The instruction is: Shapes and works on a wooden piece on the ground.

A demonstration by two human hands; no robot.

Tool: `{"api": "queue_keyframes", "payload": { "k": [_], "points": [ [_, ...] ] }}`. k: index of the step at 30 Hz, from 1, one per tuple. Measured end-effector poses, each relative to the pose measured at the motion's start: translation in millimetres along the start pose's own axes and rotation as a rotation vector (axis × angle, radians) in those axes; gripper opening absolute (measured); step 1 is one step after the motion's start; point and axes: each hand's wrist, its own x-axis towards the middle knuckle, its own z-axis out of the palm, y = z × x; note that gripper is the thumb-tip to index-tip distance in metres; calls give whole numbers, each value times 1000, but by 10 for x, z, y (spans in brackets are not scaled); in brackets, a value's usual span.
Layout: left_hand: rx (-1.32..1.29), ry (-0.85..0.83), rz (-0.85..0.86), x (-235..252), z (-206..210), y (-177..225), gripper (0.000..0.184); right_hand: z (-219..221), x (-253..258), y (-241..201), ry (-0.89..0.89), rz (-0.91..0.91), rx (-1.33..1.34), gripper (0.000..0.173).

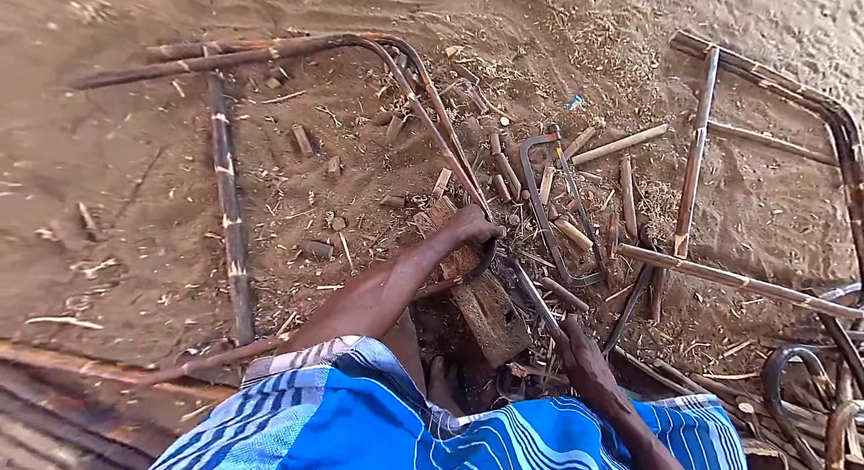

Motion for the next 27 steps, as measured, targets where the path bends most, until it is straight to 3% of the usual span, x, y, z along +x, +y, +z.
{"api": "queue_keyframes", "payload": {
  "k": [2,4,8,10,14,16,20,23,24,27],
  "points": [
    [5,-15,14,17,-5,-6,52,-14,-79,24,-38,-144,297,49],
    [16,-18,8,1,1,-27,52,67,-131,10,-134,-218,428,57],
    [5,-19,26,-20,-34,58,52,118,-92,-24,-29,-313,208,58],
    [-29,-29,26,-24,-32,14,51,121,-130,-31,-91,-396,259,52],
    [-70,-18,74,18,4,-23,49,165,-118,-56,-205,-255,334,63],
    [-82,-16,88,5,-6,-37,49,210,-98,-40,-169,-297,329,70],
    [-120,-46,64,16,-17,-33,47,156,-87,-163,-187,-180,211,67],
    [-148,-54,55,0,-41,-28,47,183,-144,-216,-41,-398,269,67],
    [-162,-58,47,-14,-35,-46,46,205,-153,-217,-53,-383,237,66],
    [-157,-50,48,-9,-8,-7,47,109,-77,-300,-277,29,152,67]
  ]
}}
